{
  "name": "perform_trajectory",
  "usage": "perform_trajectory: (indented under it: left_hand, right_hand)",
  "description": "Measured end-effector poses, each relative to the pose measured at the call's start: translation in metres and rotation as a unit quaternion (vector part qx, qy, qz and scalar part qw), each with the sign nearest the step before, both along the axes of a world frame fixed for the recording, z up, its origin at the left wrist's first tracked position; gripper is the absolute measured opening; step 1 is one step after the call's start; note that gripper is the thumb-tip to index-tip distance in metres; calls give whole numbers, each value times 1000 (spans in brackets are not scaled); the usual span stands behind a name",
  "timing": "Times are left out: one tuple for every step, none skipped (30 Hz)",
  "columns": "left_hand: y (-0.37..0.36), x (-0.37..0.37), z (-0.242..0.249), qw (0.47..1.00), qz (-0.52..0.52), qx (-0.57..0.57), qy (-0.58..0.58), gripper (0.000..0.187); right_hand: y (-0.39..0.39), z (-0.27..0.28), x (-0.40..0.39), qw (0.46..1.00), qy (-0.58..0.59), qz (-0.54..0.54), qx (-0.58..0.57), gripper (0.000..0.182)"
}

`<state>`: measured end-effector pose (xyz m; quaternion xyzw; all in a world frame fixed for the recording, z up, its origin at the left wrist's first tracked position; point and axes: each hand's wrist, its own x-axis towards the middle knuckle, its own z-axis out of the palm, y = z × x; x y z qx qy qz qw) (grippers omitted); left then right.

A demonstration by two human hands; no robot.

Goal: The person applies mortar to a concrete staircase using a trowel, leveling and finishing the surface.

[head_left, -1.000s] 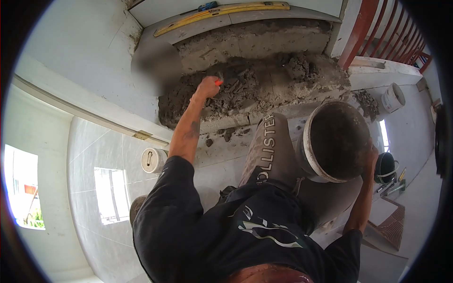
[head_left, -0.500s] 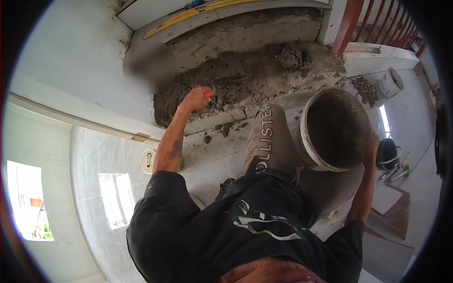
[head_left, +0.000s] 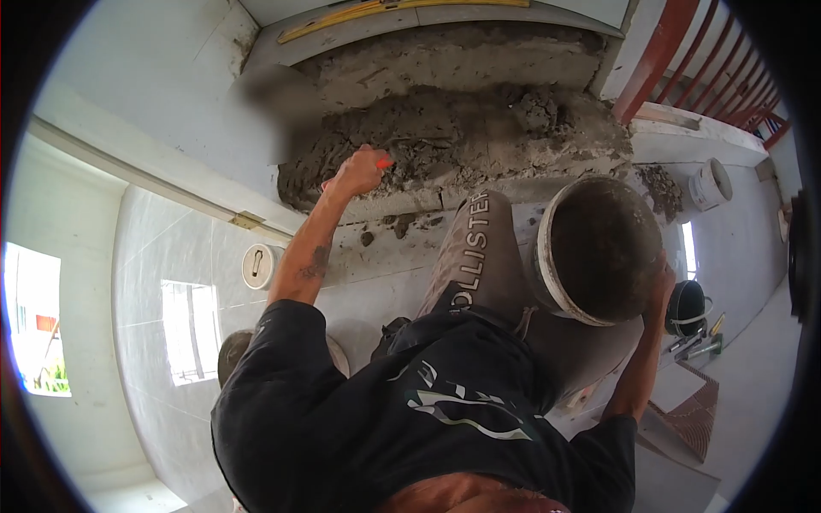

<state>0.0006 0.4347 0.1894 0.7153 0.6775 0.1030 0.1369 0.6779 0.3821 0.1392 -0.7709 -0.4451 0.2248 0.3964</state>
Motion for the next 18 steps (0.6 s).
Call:
perform_trajectory:
  left_hand:
    - [1, 1, 5, 1000, -10, -14, 13, 44]
    - [0, 3, 13, 1000, -10, -16, 19, 44]
    - [0, 5, 22, 999, -9, 33, 4, 42]
    - [-3, 6, 30, 997, -7, 80, -10, 39]
    - [-9, 7, 41, 997, -7, 75, -5, 39]
    - [-14, 12, 55, 999, 35, 14, -25, 36]
    - [-16, 17, 63, 995, 78, -44, -50, 33]
    - [-19, 23, 59, 995, 70, -48, -44, 33]
    - [-24, 28, 50, 998, 63, -12, -15, 30]
    - [-29, 31, 40, 998, 57, 22, 13, 28]
    - [-33, 38, 30, 998, 56, 17, 16, 28]
    - [-33, 51, 20, 996, 85, 11, 1, 27]
    - [-32, 60, 12, 993, 116, 7, -16, 26]
    - [-35, 66, 6, 993, 119, 7, -17, 26]
    - [-38, 72, 0, 995, 99, 13, -16, 24]
    - [-36, 78, -5, 997, 76, 20, -17, 23]
    - [-34, 87, -3, 997, 72, 23, -20, 23]
    - [-35, 93, 0, 996, 84, 18, -36, 23]
  right_hand:
    - [2, -3, 4, 999, -30, -10, -10, 67]
    - [1, -4, 3, 998, -57, -23, -21, 67]
    - [2, -6, 1, 998, -50, -23, -23, 67]
    - [3, -6, 2, 999, -36, -25, -17, 68]
    - [2, -5, 1, 999, -22, -27, -12, 68]
    - [-1, -8, 2, 999, -11, -33, -20, 68]
    - [0, -7, 1, 999, 3, -28, -16, 69]
    - [0, -4, 0, 999, 17, -26, -11, 69]
    - [0, 1, 1, 999, 21, -34, -13, 69]
    - [-2, 6, 0, 999, 12, -22, -36, 69]
    - [-5, 7, -1, 998, 3, -5, -60, 70]
    - [-3, 3, 2, 998, 4, -2, -59, 70]
    - [1, -1, 5, 999, -5, -9, -40, 70]
    - [2, -5, 5, 999, -15, -18, -24, 71]
    - [1, -9, 6, 999, -17, -16, -25, 71]
    - [1, -12, 8, 999, -17, -18, -32, 71]
    - [2, -10, 11, 999, -19, -21, -36, 71]
    - [1, -7, 12, 999, -21, -20, -34, 71]
